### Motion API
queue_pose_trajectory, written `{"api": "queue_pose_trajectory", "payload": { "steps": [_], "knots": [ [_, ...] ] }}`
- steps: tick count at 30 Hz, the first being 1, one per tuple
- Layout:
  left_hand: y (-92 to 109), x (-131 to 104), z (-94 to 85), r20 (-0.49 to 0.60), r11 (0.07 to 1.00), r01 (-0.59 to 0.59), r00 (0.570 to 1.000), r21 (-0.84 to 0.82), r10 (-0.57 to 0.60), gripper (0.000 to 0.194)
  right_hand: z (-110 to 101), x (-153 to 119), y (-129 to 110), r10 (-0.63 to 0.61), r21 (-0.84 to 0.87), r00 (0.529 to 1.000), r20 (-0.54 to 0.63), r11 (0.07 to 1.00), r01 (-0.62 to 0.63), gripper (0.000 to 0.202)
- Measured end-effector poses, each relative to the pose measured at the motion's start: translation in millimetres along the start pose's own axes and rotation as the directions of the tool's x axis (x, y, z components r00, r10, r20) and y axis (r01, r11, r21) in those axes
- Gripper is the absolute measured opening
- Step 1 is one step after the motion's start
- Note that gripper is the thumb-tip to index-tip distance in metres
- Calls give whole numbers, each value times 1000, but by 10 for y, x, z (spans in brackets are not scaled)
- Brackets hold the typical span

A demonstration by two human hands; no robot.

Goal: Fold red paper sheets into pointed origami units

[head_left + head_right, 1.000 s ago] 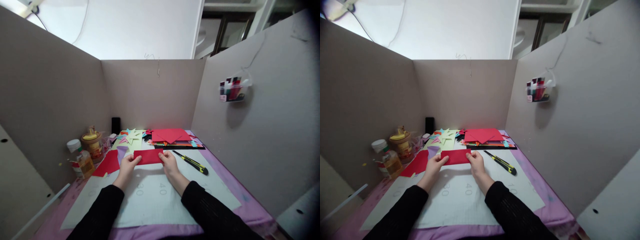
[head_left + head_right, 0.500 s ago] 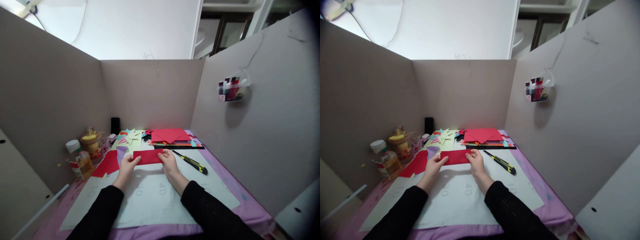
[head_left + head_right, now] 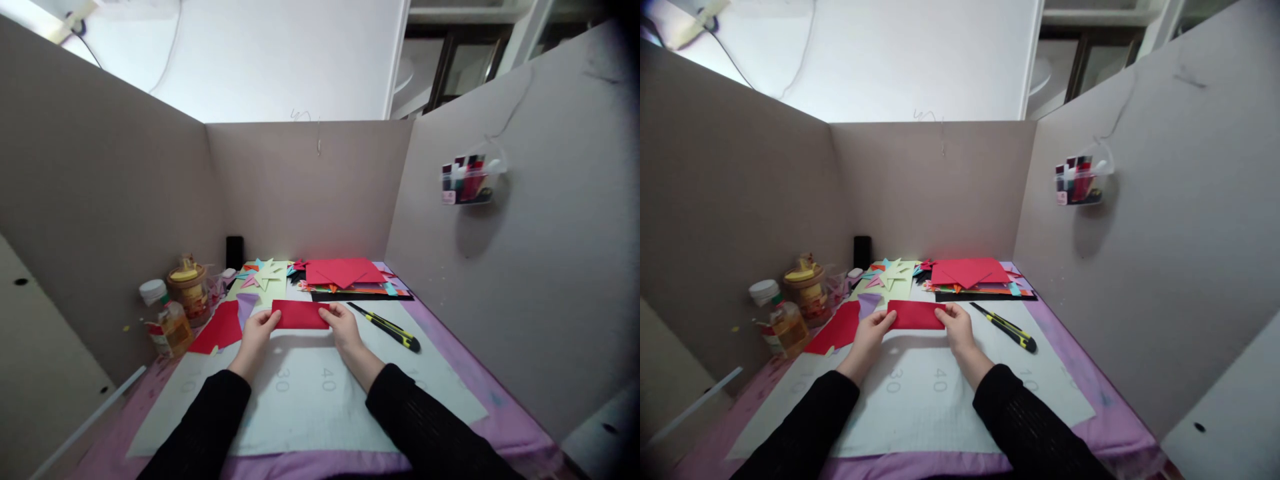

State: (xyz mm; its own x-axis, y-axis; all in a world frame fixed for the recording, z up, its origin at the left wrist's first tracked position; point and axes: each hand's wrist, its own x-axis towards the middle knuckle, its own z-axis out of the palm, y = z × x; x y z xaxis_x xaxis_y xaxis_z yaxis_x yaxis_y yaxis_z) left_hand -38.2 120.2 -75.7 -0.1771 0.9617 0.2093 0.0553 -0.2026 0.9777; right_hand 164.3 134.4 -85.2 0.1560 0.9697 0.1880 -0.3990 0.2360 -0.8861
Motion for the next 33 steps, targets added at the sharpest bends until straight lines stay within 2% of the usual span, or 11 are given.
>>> {"api": "queue_pose_trajectory", "payload": {
  "steps": [14,25,33],
  "knots": [
    [58,-9,-16,-148,995,8,989,-101,-23,28,-63,7,2,-20,-30,999,40,999,22,31],
    [104,-26,21,-133,986,0,991,-166,-22,41,-74,6,10,-38,-44,999,32,998,39,31],
    [110,-31,26,-114,981,3,993,-194,-25,40,-64,-9,-15,-34,-45,999,41,998,36,29]
  ]
}}
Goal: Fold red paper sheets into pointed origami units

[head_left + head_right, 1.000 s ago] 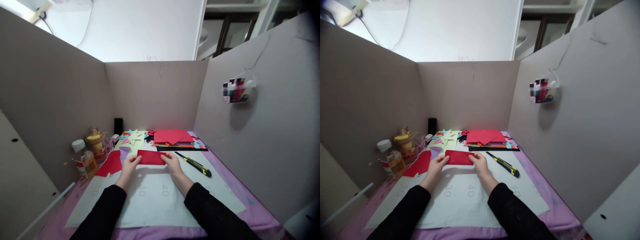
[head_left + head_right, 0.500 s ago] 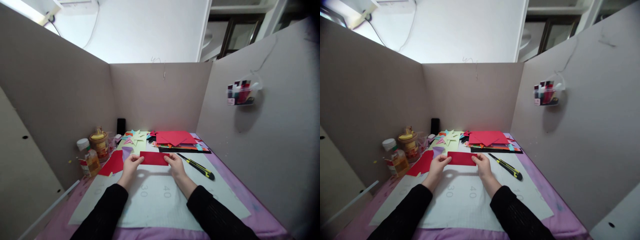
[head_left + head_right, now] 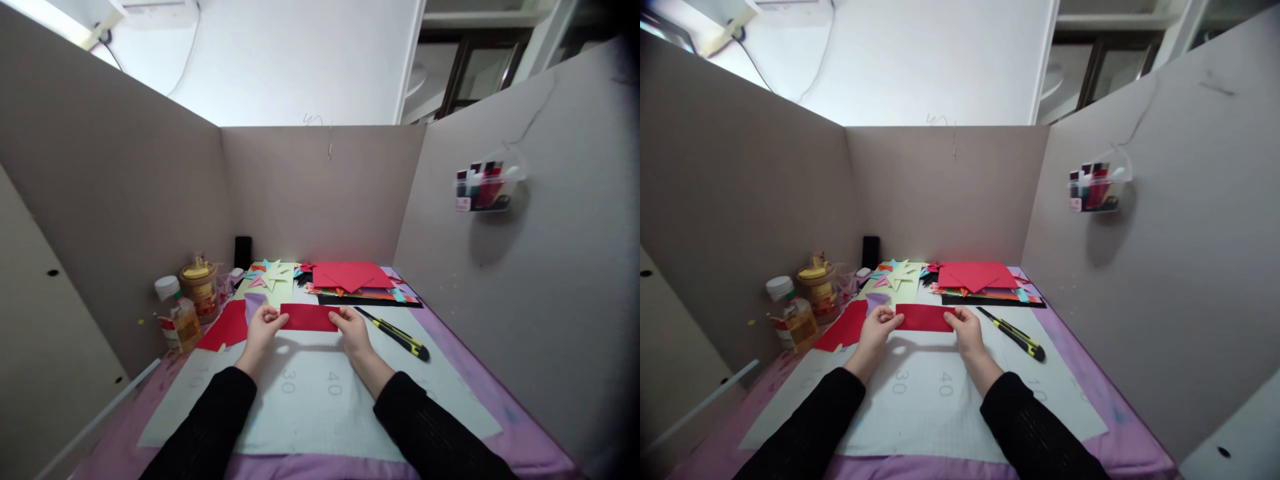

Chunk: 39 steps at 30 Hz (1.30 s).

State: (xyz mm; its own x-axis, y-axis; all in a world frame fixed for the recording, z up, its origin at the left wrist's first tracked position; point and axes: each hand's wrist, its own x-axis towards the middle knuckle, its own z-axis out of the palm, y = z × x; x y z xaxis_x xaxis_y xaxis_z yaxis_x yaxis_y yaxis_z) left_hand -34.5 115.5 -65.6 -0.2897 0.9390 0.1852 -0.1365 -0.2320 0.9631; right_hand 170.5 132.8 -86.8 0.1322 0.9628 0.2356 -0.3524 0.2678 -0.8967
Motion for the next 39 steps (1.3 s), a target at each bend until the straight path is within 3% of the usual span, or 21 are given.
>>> {"api": "queue_pose_trajectory", "payload": {
  "steps": [7,11,16,20,23,31,39],
  "knots": [
    [-5,14,-14,19,999,39,999,3,-39,43,-9,11,-1,3,-66,1000,5,998,-3,31],
    [-17,41,-57,87,990,138,986,38,-141,45,-85,107,47,26,-174,999,34,985,-20,33],
    [-31,80,-147,233,943,310,914,124,-331,38,-196,254,148,79,-312,993,90,949,-47,31],
    [-45,111,-207,274,911,378,870,164,-410,35,-222,297,197,104,-367,987,121,929,-53,30],
    [-65,133,-232,284,911,375,866,172,-411,34,-219,292,183,89,-394,987,135,919,-29,29],
    [-165,220,-278,236,946,262,923,192,-304,31,-215,285,98,-35,-498,990,138,861,100,22],
    [-177,178,-245,260,909,282,894,308,-366,29,-296,374,305,-12,-634,988,156,766,109,24]
  ]
}}
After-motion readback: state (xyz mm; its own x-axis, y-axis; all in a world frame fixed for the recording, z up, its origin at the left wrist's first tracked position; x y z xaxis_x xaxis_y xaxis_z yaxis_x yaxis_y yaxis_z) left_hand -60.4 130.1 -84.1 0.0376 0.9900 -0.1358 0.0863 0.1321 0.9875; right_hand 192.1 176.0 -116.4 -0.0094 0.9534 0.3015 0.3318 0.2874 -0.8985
